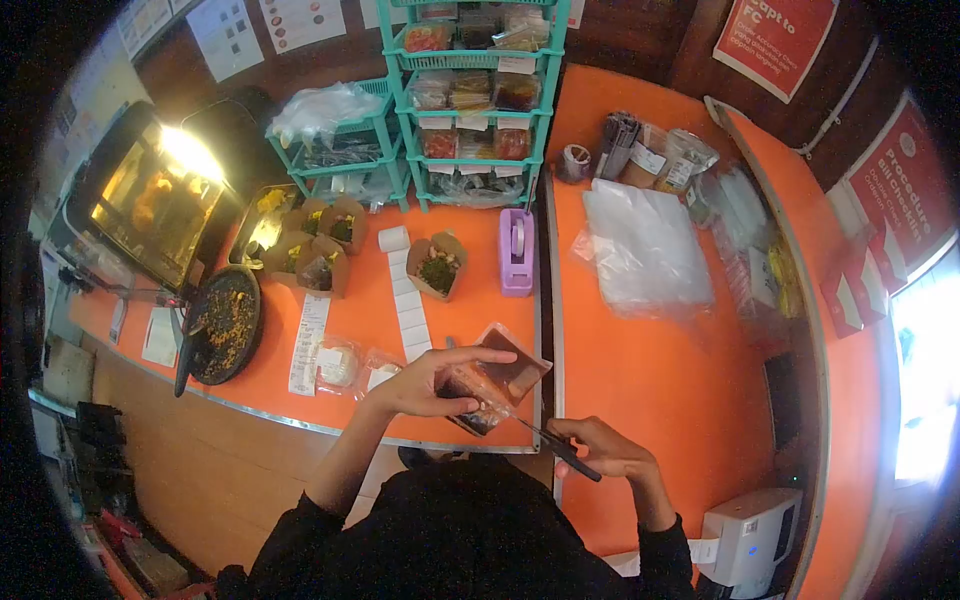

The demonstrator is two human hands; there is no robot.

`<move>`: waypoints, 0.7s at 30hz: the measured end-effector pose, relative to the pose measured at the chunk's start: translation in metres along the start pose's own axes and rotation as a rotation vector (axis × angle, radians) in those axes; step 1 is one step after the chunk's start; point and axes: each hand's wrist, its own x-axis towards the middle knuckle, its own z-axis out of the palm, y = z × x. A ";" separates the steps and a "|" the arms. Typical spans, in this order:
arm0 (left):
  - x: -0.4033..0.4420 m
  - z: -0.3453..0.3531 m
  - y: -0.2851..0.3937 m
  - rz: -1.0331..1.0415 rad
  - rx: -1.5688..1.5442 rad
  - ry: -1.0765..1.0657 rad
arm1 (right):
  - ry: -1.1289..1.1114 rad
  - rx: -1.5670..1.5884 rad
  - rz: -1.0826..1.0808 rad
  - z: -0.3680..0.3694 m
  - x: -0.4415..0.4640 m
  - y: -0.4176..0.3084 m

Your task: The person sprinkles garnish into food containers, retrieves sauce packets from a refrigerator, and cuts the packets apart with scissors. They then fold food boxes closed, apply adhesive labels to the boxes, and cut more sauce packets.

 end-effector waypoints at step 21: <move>0.013 0.004 -0.035 -0.083 -0.215 -0.047 | 0.179 0.184 0.060 0.033 -0.013 -0.015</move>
